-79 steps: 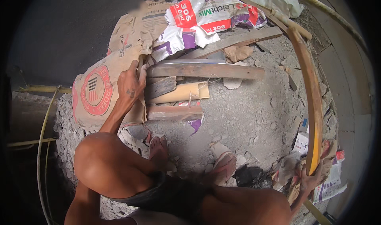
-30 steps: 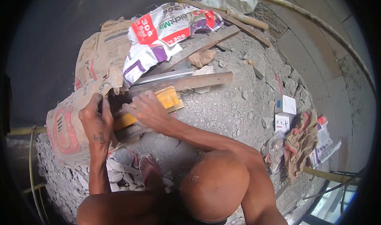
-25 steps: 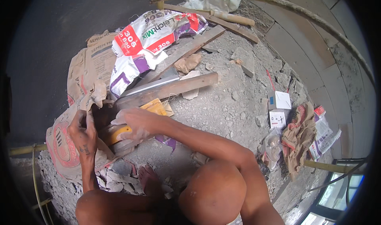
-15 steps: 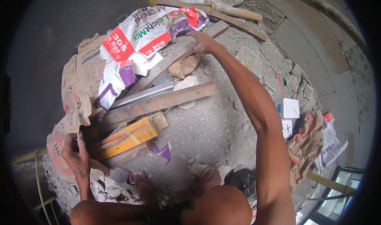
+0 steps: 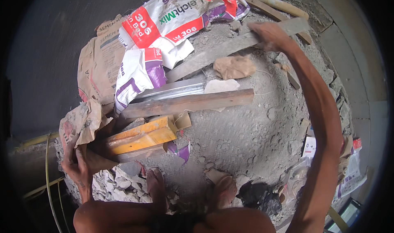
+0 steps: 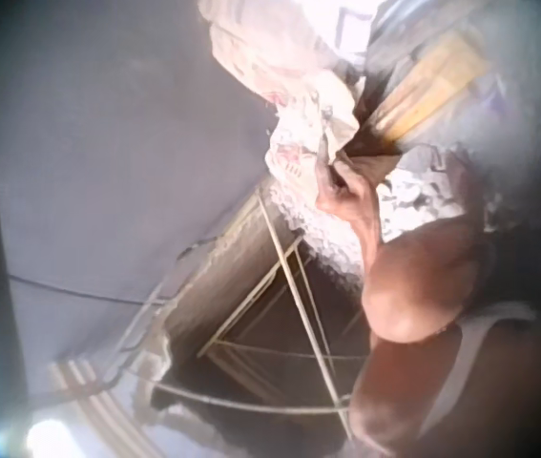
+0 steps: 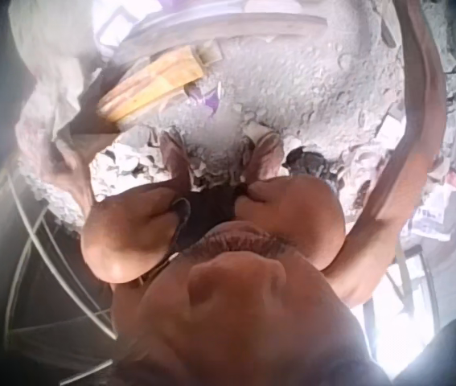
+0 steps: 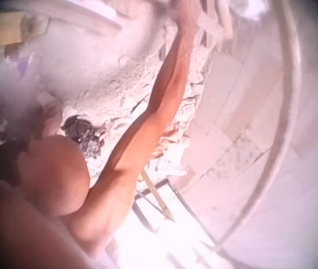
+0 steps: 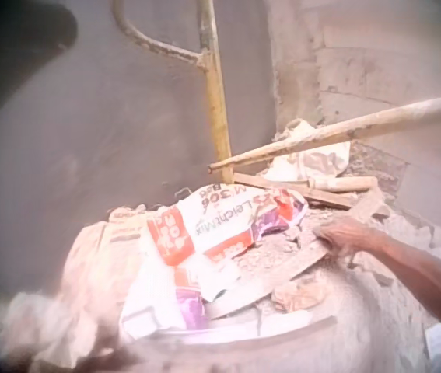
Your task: The person picks up pieces of wood, metal studs, and bamboo poles from a debris-covered floor and places them inside a large paper bag.
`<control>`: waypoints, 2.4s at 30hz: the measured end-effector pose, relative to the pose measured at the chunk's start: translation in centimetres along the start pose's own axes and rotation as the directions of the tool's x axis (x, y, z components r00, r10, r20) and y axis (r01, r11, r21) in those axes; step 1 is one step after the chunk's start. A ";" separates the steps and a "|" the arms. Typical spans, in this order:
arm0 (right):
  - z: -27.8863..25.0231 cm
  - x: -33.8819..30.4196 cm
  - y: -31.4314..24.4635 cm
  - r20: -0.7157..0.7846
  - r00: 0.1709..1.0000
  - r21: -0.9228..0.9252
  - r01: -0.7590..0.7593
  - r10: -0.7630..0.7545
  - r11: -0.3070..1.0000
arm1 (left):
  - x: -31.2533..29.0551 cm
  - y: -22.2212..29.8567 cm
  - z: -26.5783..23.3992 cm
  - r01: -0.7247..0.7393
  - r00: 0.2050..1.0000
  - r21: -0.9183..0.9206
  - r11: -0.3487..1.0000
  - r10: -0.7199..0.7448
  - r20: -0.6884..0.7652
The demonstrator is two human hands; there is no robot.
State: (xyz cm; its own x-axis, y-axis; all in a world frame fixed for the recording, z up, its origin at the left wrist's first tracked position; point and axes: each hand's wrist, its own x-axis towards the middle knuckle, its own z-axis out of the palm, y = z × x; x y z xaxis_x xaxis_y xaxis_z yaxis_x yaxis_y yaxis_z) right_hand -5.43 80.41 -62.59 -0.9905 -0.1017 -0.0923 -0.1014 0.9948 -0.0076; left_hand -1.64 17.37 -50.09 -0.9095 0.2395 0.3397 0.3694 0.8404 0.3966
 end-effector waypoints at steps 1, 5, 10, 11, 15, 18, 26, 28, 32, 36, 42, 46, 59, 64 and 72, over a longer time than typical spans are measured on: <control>-1.9 -2.0 0.2 0.029 0.995 -0.021 -0.092 0.093 0.996 | -0.6 0.2 -0.7 0.061 0.998 0.006 0.998 -0.061 0.020; -4.0 -14.9 4.8 -0.254 0.958 -0.078 -0.157 0.133 0.985 | 0.4 0.0 -0.2 0.059 0.994 -0.138 0.989 -0.072 -0.086; -3.7 -32.3 2.0 -0.265 0.735 0.311 -0.547 0.624 0.777 | 4.0 -0.8 3.7 -0.020 0.987 -0.097 0.995 0.005 -0.158; -2.8 -35.6 2.4 -0.351 0.742 0.369 -0.450 0.571 0.813 | 4.6 -0.7 4.3 -0.059 0.986 -0.086 0.995 0.044 -0.160; -1.8 -38.7 -7.0 -0.301 0.768 0.538 -0.352 0.565 0.765 | 4.8 -1.2 3.4 -0.062 0.982 -0.047 0.997 0.052 -0.180; -4.8 -34.7 -14.9 -0.327 0.844 0.440 -0.262 0.425 0.859 | 4.1 -1.9 2.5 -0.092 0.974 -0.084 0.992 0.072 -0.217; -6.5 -20.1 -24.7 -0.490 0.870 0.133 0.138 -0.056 0.981 | 2.5 -0.2 1.9 -0.131 0.985 -0.115 0.985 0.116 -0.130; -5.9 -15.8 -27.1 -0.486 0.868 0.144 0.196 -0.103 0.970 | 2.4 -0.1 1.6 -0.152 0.983 -0.078 0.985 0.143 -0.114; -6.4 -7.6 -33.5 -0.427 0.880 0.181 0.307 -0.207 0.934 | 2.1 0.0 1.8 -0.168 0.983 -0.052 0.984 0.163 -0.079; -6.9 -1.3 -36.8 -0.374 0.896 0.284 0.356 -0.239 0.891 | 2.0 -0.4 1.5 -0.144 0.988 -0.049 0.988 0.141 -0.060; -6.1 -2.6 -35.2 -0.370 0.913 0.392 0.321 -0.172 0.862 | 1.8 -0.9 1.2 -0.111 0.992 -0.169 0.979 0.098 -0.084; -4.7 -2.6 -36.5 -0.417 0.886 0.328 0.356 -0.204 0.875 | 2.4 0.1 2.5 -0.192 0.981 -0.077 0.978 0.189 -0.043; -5.8 3.3 -42.9 -0.275 0.903 0.509 0.427 -0.329 0.748 | 3.0 -0.9 1.5 -0.151 0.986 -0.217 0.964 0.131 -0.104; -2.6 3.9 -40.4 -0.285 0.834 0.336 0.548 -0.472 0.766 | 2.8 -0.5 1.5 -0.150 0.986 -0.174 0.973 0.136 -0.094; -0.8 4.6 -46.5 -0.544 0.697 0.271 0.673 -0.468 0.688 | 2.3 -0.8 2.3 -0.166 0.983 -0.226 0.960 0.144 -0.111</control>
State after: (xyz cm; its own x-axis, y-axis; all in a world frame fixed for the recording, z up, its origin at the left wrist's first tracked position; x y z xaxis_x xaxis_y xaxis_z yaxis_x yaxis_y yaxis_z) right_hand -5.30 33.68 -61.89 -0.6929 -0.5371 0.4811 -0.7118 0.6161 -0.3373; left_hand -4.50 18.41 -51.56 -0.8199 0.3028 0.4858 0.5488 0.6570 0.5168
